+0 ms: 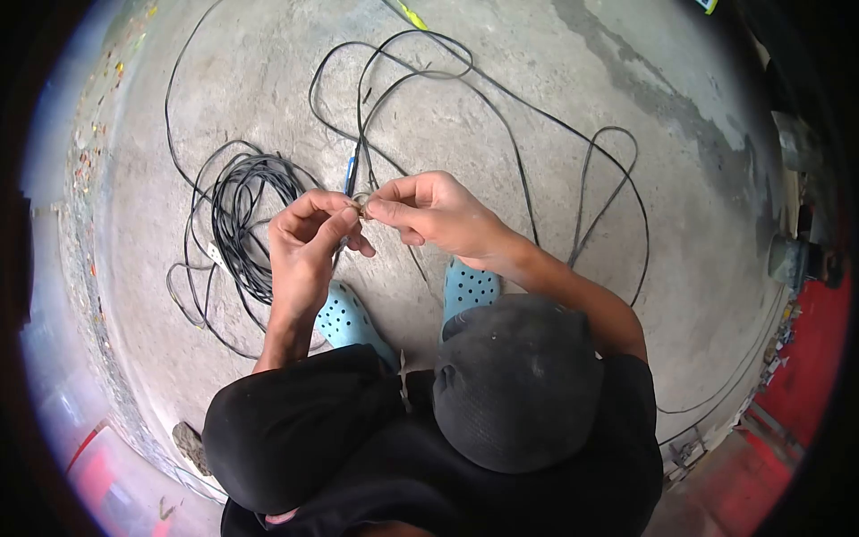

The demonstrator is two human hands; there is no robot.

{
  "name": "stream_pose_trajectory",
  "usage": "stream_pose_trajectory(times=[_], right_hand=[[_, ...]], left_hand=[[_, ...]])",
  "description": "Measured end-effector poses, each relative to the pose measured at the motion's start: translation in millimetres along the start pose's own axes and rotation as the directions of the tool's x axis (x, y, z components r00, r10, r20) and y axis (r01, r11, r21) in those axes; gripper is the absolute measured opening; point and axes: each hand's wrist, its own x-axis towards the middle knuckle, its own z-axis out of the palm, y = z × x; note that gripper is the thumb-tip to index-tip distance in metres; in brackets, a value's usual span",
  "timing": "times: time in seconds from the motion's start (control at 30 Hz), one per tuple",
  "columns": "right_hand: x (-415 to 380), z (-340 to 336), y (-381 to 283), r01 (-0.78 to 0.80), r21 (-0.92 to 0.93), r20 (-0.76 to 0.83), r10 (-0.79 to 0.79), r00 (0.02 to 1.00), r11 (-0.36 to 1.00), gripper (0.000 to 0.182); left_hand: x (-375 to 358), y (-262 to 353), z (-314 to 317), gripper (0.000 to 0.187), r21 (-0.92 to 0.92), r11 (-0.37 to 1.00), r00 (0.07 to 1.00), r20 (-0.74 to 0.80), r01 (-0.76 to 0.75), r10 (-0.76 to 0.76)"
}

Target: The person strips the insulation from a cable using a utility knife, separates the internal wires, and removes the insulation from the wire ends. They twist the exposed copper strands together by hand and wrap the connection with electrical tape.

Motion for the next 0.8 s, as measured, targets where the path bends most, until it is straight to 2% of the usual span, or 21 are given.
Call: stream_pose_trajectory(times=[0.1, 0.13, 0.2, 0.3, 0.4, 0.5, 0.57, 0.6, 0.63, 0.67, 0.73, 0.77, 0.8], right_hand=[[1.2, -2.4, -0.9, 0.27, -0.303, -0.095, -0.311, 0.946, 0.914, 0.018], [2.5, -3.6, 0.7, 0.38, -0.44, -0.064, -0.451, 0.89, 0.813, 0.019], [6.8, -7.5, 5.4, 0.537, -0.668, 0.059, -0.682, 0.729, 0.516, 0.023], [12.8, -8.4, 5.4, 0.615, -0.72, 0.167, -0.781, 0.602, 0.321, 0.028], [15.3, -10.3, 4.3, 0.64, -0.719, 0.216, -0.788, 0.576, 0.271, 0.023], [15.6, -1.8, 1.5, 0.628, -0.63, 0.135, -0.733, 0.667, 0.456, 0.015], [9.3, 5.7, -3.0, 0.463, -0.445, 0.022, -0.507, 0.861, 0.767, 0.009], [8.0, 8.5, -4.5, 0.341, -0.333, -0.009, -0.365, 0.931, 0.879, 0.007], [7.9, 13.3, 9.2, 0.206, -0.056, -0.029, -0.208, 0.978, 0.977, 0.007], [7.5, 9.7, 7.4, 0.018, 0.086, 0.025, -0.02, 0.999, 0.996, 0.008], [7.4, 3.3, -0.3, -0.369, 0.322, 0.204, 0.316, 0.926, 0.872, 0.011], [4.0, 5.9, -1.2, -0.231, 0.236, 0.098, 0.213, 0.972, 0.944, 0.01], [5.7, 6.3, -1.2, 0.013, 0.018, -0.03, -0.012, 0.999, 1.0, 0.013]], left_hand=[[0.6, 2.6, -3.4, 0.004, -0.072, 0.997, 1.0, -0.017, 0.025, -0.026], [1.1, 3.3, -4.2, 0.005, -0.079, 0.996, 0.999, -0.008, 0.035, -0.036], [2.2, 3.5, -5.0, 0.005, -0.093, 0.994, 0.998, 0.014, 0.056, -0.055], [3.4, 4.0, -5.2, 0.005, -0.12, 0.99, 0.996, 0.055, 0.076, -0.07], [2.6, 4.6, -5.5, 0.005, -0.111, 0.991, 0.997, 0.049, 0.067, -0.062], [1.9, 2.2, -4.4, 0.005, -0.108, 0.993, 0.999, 0.017, 0.047, -0.045], [1.1, 2.4, -3.1, 0.004, -0.072, 0.997, 1.0, -0.007, 0.022, -0.022], [1.2, 2.0, -1.8, 0.004, -0.056, 0.998, 1.0, -0.017, 0.01, -0.011], [1.9, 1.1, -1.7, 0.004, -0.055, 0.998, 1.0, -0.021, 0.007, -0.008], [2.6, 0.3, -2.8, 0.004, -0.052, 0.999, 1.0, -0.024, 0.005, -0.006], [3.0, 0.0, -4.8, 0.004, -0.054, 0.998, 1.0, -0.021, 0.014, -0.015], [2.9, 0.4, -5.9, 0.004, -0.059, 0.998, 1.0, -0.017, 0.024, -0.025], [2.5, 0.6, -6.8, 0.004, -0.065, 0.997, 0.999, -0.015, 0.033, -0.034]])
